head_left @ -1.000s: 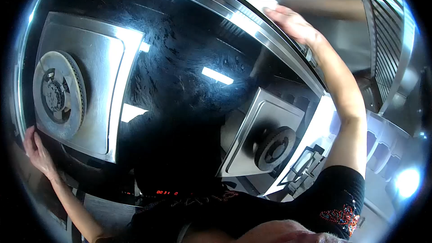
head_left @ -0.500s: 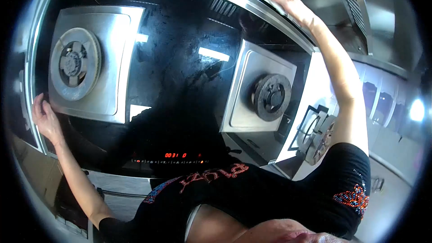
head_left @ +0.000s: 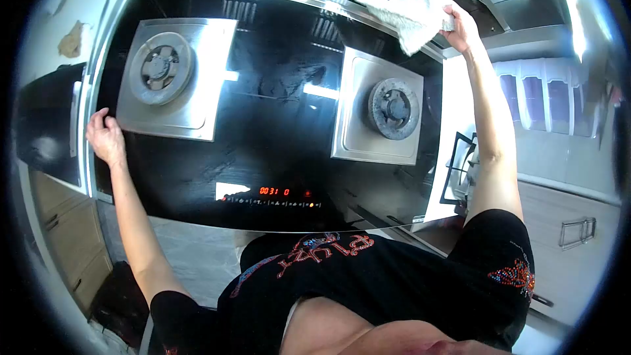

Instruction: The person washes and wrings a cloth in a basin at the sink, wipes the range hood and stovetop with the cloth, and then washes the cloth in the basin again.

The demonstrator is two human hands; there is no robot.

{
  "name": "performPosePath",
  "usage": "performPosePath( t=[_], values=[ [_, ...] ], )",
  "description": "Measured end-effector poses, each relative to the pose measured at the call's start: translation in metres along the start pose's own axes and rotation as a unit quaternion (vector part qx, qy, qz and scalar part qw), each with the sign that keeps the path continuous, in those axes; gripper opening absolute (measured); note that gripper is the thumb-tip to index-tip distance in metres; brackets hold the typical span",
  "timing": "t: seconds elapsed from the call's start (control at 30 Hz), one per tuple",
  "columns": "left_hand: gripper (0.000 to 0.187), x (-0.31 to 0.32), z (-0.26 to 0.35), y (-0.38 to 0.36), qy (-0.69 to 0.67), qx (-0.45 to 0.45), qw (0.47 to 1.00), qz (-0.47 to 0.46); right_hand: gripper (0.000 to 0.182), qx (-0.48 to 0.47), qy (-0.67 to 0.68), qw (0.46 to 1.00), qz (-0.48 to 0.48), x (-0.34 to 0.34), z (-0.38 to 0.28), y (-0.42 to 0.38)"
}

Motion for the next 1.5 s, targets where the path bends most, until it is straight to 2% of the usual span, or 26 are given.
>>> performPosePath(
  t=[0.07,0.1,0.13,0.17,0.2,0.27,0.3,0.37,0.6,0.67,0.7,0.77,0.8,0.83,0.87,0.93,0.97,1.03,1.1,1.2,1.23,1.3,1.33,1.37,1.43,1.5],
  values=[
    [0.021,0.003,-0.005,0.000,-0.020,0.008,1.000,0.008,0.022,0.010,0.063,0.998,-0.005,0.015,-0.001,-0.019],
    [0.022,0.001,-0.006,0.000,-0.071,-0.046,0.996,-0.011,0.022,0.019,0.081,0.997,-0.001,0.028,0.001,-0.030],
    [0.022,-0.007,-0.001,-0.002,-0.083,-0.053,0.995,-0.007,0.022,-0.059,-0.049,0.997,-0.030,0.016,0.001,-0.020],
    [0.022,-0.013,0.000,-0.001,-0.065,-0.037,0.997,0.007,0.023,0.033,0.117,0.991,-0.057,0.054,0.009,-0.039],
    [0.020,-0.013,-0.005,-0.002,-0.065,-0.058,0.996,0.012,0.027,0.029,0.078,0.996,-0.027,0.067,0.008,-0.053],
    [0.017,-0.007,0.000,0.004,-0.051,-0.044,0.997,0.043,0.033,0.059,0.091,0.984,-0.141,0.125,0.006,-0.082],
    [0.015,-0.010,0.002,0.006,-0.101,-0.090,0.990,0.028,0.035,0.069,0.092,0.979,-0.166,0.146,0.006,-0.092],
    [0.013,0.013,-0.006,0.007,-0.141,-0.042,0.986,0.079,0.035,0.054,0.060,0.987,-0.137,0.187,0.003,-0.107],
    [0.014,0.007,-0.013,-0.005,-0.306,-0.057,0.950,0.039,0.031,0.047,0.071,0.968,-0.238,0.369,0.009,-0.159],
    [0.017,0.015,-0.024,-0.004,-0.428,-0.084,0.900,-0.009,0.031,0.021,0.035,0.964,-0.264,0.434,0.008,-0.174],
    [0.018,0.032,-0.024,-0.004,-0.529,-0.128,0.831,-0.113,0.031,0.025,0.016,0.961,-0.275,0.457,0.014,-0.177],
    [0.033,0.003,-0.024,0.010,-0.659,-0.137,0.710,-0.209,0.031,0.013,-0.081,0.942,-0.324,0.522,0.006,-0.202],
    [0.035,-0.014,-0.030,0.027,-0.686,-0.103,0.692,-0.198,0.033,-0.006,-0.126,0.932,-0.340,0.548,0.003,-0.208],
    [0.035,-0.030,-0.032,0.041,-0.783,-0.120,0.577,-0.198,0.036,-0.024,-0.171,0.918,-0.356,0.574,-0.001,-0.211],
    [0.042,-0.059,-0.041,0.063,-0.776,-0.068,0.603,-0.173,0.040,-0.086,-0.255,0.885,-0.380,0.602,-0.011,-0.211],
    [0.044,-0.060,-0.057,0.090,-0.776,-0.083,0.576,-0.244,0.050,-0.195,-0.372,0.816,-0.398,0.665,-0.034,-0.218],
    [0.043,-0.079,-0.072,0.112,-0.716,0.011,0.676,-0.176,0.040,-0.246,-0.411,0.794,-0.374,0.690,-0.044,-0.205],
    [0.041,-0.093,-0.095,0.133,-0.749,-0.039,0.622,-0.224,0.037,-0.296,-0.353,0.766,-0.449,0.752,-0.065,-0.219],
    [0.038,-0.117,-0.125,0.159,-0.610,-0.035,0.761,-0.217,0.031,-0.432,-0.384,0.695,-0.428,0.794,-0.098,-0.234],
    [0.027,-0.135,-0.169,0.178,-0.465,-0.004,0.851,-0.246,0.031,-0.519,-0.381,0.642,-0.415,0.830,-0.107,-0.275],
    [0.028,-0.122,-0.180,0.176,-0.440,0.074,0.852,-0.272,0.033,-0.524,-0.413,0.617,-0.417,0.833,-0.102,-0.292],
    [0.042,-0.107,-0.187,0.154,-0.326,0.186,0.851,-0.368,0.034,-0.603,-0.285,0.624,-0.408,0.832,-0.069,-0.284],
    [0.045,-0.085,-0.183,0.139,-0.347,0.216,0.795,-0.447,0.034,-0.523,-0.310,0.702,-0.370,0.819,-0.048,-0.251],
    [0.045,-0.058,-0.196,0.136,-0.332,0.217,0.801,-0.449,0.035,-0.437,-0.328,0.771,-0.327,0.805,-0.027,-0.224],
    [0.038,-0.023,-0.193,0.137,-0.332,0.248,0.836,-0.358,0.039,-0.249,-0.447,0.850,-0.125,0.759,0.016,-0.180],
    [0.041,-0.005,-0.170,0.125,-0.284,0.376,0.855,-0.218,0.045,-0.178,-0.429,0.886,-0.015,0.730,0.054,-0.179]
  ],
)
Point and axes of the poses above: each hand's wrist, its own y-axis towards the middle knuckle, its own x-axis out of the palm, z = x × y, the point moved 10 cm from there along y, towards the middle knuckle
